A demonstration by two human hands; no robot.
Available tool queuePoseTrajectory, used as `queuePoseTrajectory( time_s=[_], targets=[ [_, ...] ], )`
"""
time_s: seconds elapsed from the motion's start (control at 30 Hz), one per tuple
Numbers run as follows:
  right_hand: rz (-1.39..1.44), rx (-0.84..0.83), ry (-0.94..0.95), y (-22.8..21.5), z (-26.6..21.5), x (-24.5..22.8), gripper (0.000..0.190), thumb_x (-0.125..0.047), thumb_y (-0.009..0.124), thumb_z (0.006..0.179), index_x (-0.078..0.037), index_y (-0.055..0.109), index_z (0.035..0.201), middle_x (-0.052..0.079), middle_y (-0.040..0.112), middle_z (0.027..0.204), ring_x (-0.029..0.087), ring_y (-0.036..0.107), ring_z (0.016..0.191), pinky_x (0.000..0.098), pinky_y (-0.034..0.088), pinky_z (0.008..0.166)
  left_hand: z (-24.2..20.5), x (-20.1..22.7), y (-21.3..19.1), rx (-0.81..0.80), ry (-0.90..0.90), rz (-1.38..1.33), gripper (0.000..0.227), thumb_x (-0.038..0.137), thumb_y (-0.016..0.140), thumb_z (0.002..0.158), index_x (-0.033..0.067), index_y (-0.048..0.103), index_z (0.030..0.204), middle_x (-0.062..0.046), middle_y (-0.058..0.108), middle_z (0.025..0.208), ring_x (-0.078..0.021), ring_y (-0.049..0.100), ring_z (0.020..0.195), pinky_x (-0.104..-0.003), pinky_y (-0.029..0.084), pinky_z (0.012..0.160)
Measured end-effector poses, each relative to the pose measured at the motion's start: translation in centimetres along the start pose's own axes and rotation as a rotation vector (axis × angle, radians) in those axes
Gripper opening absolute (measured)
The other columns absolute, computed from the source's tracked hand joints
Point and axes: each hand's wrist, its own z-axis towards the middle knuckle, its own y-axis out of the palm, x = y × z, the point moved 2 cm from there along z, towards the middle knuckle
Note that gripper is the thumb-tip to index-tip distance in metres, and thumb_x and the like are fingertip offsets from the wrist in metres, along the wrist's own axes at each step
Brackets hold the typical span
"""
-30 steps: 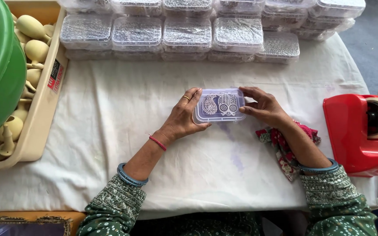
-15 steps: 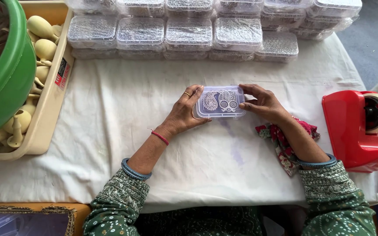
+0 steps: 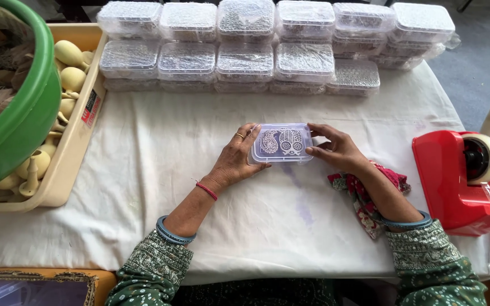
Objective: The person places two small decorative items into a clear plastic container and closes the lid. They then wrap the container in bubble wrap, securing it with clear tape from a red dispenser. Finally, they place the wrapped package on a stack of similar items and wipe another decorative item with a cloth.
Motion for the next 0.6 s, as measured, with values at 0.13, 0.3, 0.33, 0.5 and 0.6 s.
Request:
queuePoseTrajectory(
  time_s=[0.13, 0.3, 0.33, 0.5, 0.6],
  targets=[
    [0.045, -0.025, -0.012, 0.5, -0.1, -0.2, 0.076, -0.033, 0.074, 0.089, -0.004, 0.043, 0.153, 0.016, 0.057, 0.145, 0.028, 0.060, 0.130, 0.0392, 0.057, 0.103, -0.2, -0.2, -0.3, 0.047, -0.008, 0.055, 0.105, 0.053, 0.090, 0.071, 0.0007, 0.043, 0.149, -0.015, 0.044, 0.150, -0.0322, 0.057, 0.131, -0.039, 0.053, 0.107],
    [-0.092, 0.013, -0.087, 0.7, -0.1, -0.9, 0.074, -0.033, 0.074, 0.090, -0.005, 0.045, 0.152, 0.016, 0.049, 0.152, 0.030, 0.056, 0.134, 0.0392, 0.058, 0.098, -0.3, -0.2, -0.3, 0.000, -0.045, 0.094, 0.106, 0.053, 0.090, 0.070, 0.0042, 0.042, 0.151, -0.016, 0.041, 0.152, -0.0333, 0.051, 0.137, -0.041, 0.049, 0.112],
    [-0.091, 0.006, -0.091, 0.8, -0.2, -1.3, 0.074, -0.033, 0.074, 0.090, -0.005, 0.045, 0.152, 0.016, 0.049, 0.152, 0.030, 0.056, 0.134, 0.0392, 0.058, 0.098, -0.3, -0.2, -0.3, 0.005, -0.053, 0.097, 0.106, 0.053, 0.090, 0.070, 0.0042, 0.042, 0.151, -0.016, 0.041, 0.152, -0.0333, 0.051, 0.137, -0.041, 0.049, 0.112],
    [-0.223, -0.002, -0.045, 1.1, -0.2, -1.9, 0.075, -0.038, 0.076, 0.084, -0.011, 0.050, 0.149, 0.010, 0.040, 0.161, 0.026, 0.069, 0.112, 0.0363, 0.063, 0.089, -0.7, -1.3, -0.3, -0.024, 0.031, 0.179, 0.111, 0.066, 0.082, 0.075, 0.0057, 0.035, 0.156, -0.018, 0.033, 0.160, -0.0349, 0.035, 0.147, -0.044, 0.034, 0.122],
    [-0.239, -0.003, -0.016, 1.0, -0.2, -1.0, 0.074, -0.039, 0.076, 0.083, -0.011, 0.053, 0.147, 0.008, 0.041, 0.161, 0.026, 0.071, 0.107, 0.0368, 0.063, 0.088, -0.6, 0.7, -2.1, -0.112, -0.035, 0.228, 0.104, 0.067, 0.077, 0.078, 0.0082, 0.037, 0.154, -0.016, 0.031, 0.159, -0.0337, 0.033, 0.147, -0.046, 0.029, 0.121]
  ],
)
